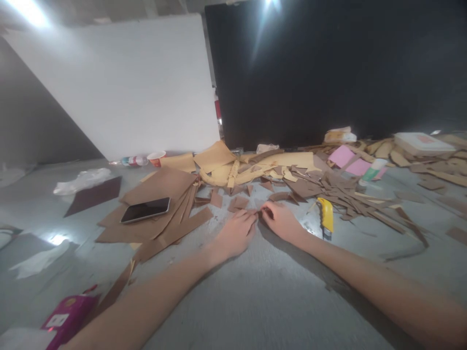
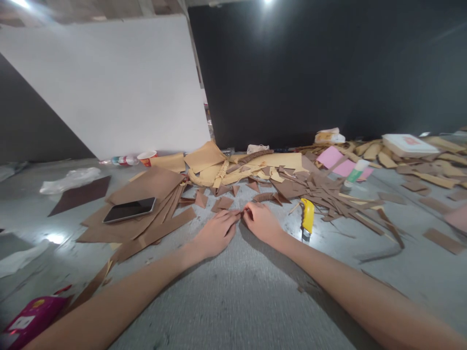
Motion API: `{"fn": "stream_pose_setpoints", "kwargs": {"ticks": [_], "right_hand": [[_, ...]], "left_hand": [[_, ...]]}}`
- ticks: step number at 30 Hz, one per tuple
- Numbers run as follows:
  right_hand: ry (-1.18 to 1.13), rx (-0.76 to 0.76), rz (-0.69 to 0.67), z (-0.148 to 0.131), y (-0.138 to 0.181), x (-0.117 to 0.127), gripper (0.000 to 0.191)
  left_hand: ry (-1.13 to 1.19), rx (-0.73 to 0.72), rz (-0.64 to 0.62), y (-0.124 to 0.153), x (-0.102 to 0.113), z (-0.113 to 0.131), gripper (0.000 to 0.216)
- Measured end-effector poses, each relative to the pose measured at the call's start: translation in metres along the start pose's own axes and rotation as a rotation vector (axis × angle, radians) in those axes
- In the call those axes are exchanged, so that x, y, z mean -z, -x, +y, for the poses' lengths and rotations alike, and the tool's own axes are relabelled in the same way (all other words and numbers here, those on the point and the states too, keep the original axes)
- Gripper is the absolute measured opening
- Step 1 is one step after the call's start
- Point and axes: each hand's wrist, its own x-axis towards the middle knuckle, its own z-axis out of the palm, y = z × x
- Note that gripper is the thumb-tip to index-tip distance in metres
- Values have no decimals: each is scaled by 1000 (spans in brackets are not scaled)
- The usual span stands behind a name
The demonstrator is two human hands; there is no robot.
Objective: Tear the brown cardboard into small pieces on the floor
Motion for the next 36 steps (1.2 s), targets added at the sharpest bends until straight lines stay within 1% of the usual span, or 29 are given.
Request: {"fn": "stream_pose_setpoints", "kwargs": {"ticks": [5, 11, 20, 36], "right_hand": [[-8, -11, -7, 1, 0, 0, 10], [-21, -8, -16, 5, -1, -2, 11], [-44, -18, -13, 2, -1, -1, 10], [-44, -15, -22, 2, -1, 0, 13]], "left_hand": [[18, 18, 14, 0, -1, -1, 40], [24, 40, 0, 0, 1, 0, 40], [46, 53, 2, 0, 1, 0, 39], [50, 38, 11, 0, 0, -1, 40]]}}
